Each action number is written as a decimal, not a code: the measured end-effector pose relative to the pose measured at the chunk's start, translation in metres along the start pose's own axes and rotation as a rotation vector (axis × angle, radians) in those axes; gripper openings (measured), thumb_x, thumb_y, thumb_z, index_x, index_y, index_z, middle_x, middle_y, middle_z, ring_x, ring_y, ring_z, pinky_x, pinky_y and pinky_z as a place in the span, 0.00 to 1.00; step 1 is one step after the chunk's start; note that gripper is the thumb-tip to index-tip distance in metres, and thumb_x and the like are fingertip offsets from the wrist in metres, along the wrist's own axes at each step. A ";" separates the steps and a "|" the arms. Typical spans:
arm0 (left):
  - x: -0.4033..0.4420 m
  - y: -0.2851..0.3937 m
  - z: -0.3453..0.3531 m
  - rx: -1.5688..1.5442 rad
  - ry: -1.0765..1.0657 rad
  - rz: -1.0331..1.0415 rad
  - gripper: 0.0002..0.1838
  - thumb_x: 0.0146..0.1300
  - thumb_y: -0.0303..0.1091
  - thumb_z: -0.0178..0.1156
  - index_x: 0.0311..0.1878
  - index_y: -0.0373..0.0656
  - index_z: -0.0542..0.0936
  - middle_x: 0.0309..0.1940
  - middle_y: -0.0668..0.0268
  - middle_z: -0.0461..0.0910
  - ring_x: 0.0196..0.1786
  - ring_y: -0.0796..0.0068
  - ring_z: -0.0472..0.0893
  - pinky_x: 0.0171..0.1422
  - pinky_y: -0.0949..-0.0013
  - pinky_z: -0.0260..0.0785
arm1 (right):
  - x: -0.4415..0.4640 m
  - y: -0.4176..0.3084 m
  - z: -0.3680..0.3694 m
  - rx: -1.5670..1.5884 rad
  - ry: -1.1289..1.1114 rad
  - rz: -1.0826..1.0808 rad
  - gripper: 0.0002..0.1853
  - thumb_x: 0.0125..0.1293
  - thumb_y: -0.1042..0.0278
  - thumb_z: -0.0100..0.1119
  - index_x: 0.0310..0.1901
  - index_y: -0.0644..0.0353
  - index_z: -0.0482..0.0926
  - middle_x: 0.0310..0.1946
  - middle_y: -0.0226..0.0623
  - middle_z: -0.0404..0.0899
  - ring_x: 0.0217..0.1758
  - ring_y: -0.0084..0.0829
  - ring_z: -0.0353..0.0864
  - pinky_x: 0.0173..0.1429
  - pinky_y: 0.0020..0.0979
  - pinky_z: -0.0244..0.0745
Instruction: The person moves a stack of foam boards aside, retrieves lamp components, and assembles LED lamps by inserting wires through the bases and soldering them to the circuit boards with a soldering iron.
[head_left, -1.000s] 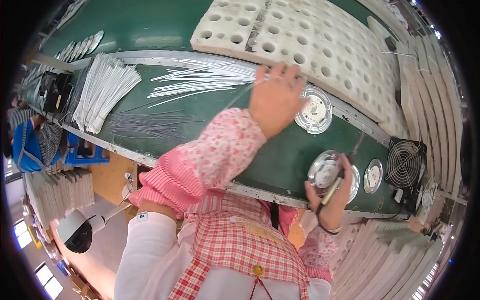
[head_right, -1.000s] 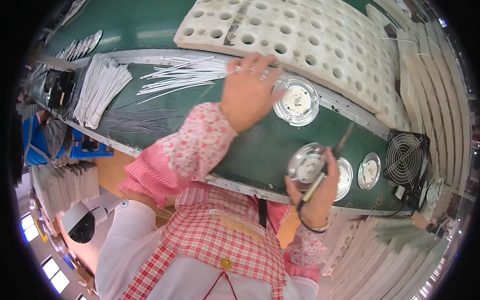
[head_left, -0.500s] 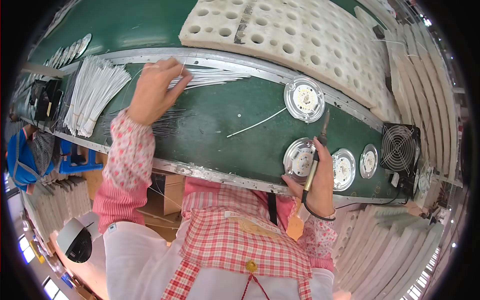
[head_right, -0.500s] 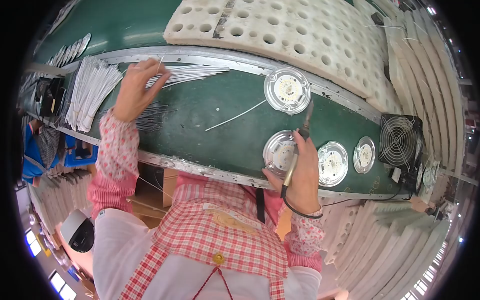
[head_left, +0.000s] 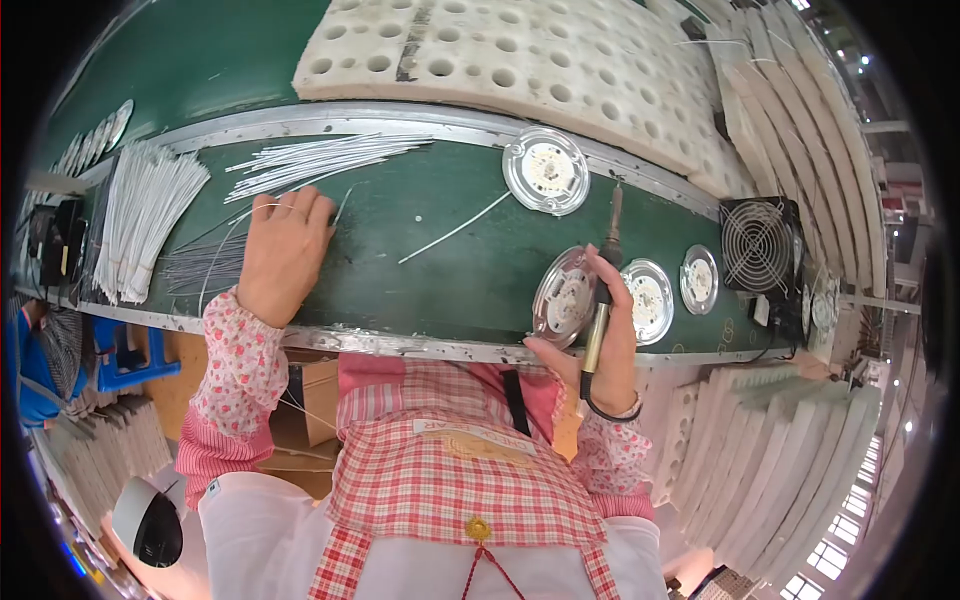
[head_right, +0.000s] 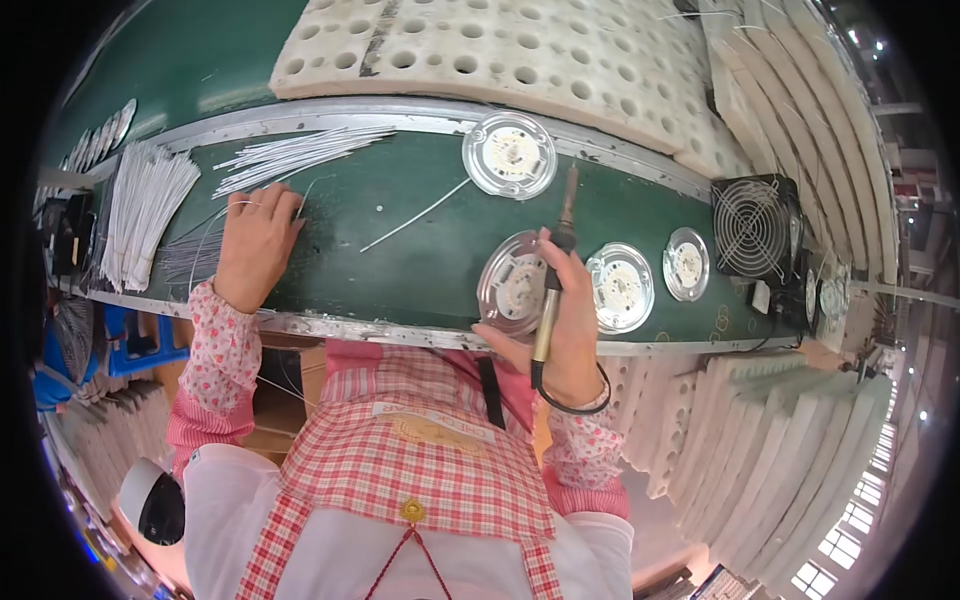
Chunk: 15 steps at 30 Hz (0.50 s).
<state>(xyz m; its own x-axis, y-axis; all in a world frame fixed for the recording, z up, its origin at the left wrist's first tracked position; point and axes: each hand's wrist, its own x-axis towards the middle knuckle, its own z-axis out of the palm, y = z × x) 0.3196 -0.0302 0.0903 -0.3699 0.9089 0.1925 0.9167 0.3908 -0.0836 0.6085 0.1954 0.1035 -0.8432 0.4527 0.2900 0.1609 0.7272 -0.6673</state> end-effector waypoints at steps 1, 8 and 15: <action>-0.001 -0.001 0.000 0.014 -0.047 -0.026 0.11 0.63 0.29 0.62 0.47 0.43 0.75 0.44 0.64 0.76 0.47 0.63 0.77 0.55 0.57 0.62 | -0.001 -0.001 -0.001 0.009 -0.001 0.011 0.56 0.40 0.68 0.86 0.72 0.63 0.60 0.71 0.46 0.67 0.69 0.39 0.73 0.73 0.37 0.66; 0.017 0.024 -0.010 -0.562 0.192 -0.064 0.08 0.64 0.23 0.62 0.45 0.40 0.77 0.36 0.61 0.80 0.39 0.60 0.79 0.48 0.61 0.68 | -0.001 0.001 0.005 0.312 -0.004 0.079 0.57 0.44 0.61 0.85 0.72 0.65 0.56 0.72 0.51 0.65 0.73 0.42 0.68 0.76 0.41 0.62; 0.053 0.126 -0.021 -1.334 0.105 0.032 0.08 0.61 0.21 0.66 0.44 0.39 0.85 0.35 0.64 0.80 0.35 0.71 0.80 0.39 0.71 0.71 | 0.005 -0.011 0.016 0.752 0.024 0.237 0.57 0.53 0.50 0.79 0.74 0.65 0.50 0.74 0.55 0.60 0.77 0.46 0.62 0.79 0.45 0.58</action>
<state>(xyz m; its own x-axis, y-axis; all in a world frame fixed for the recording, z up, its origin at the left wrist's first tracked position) 0.4186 0.0644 0.1107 -0.3875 0.8761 0.2867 0.3923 -0.1247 0.9113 0.5943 0.1816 0.1013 -0.8174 0.5688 0.0911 -0.0624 0.0699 -0.9956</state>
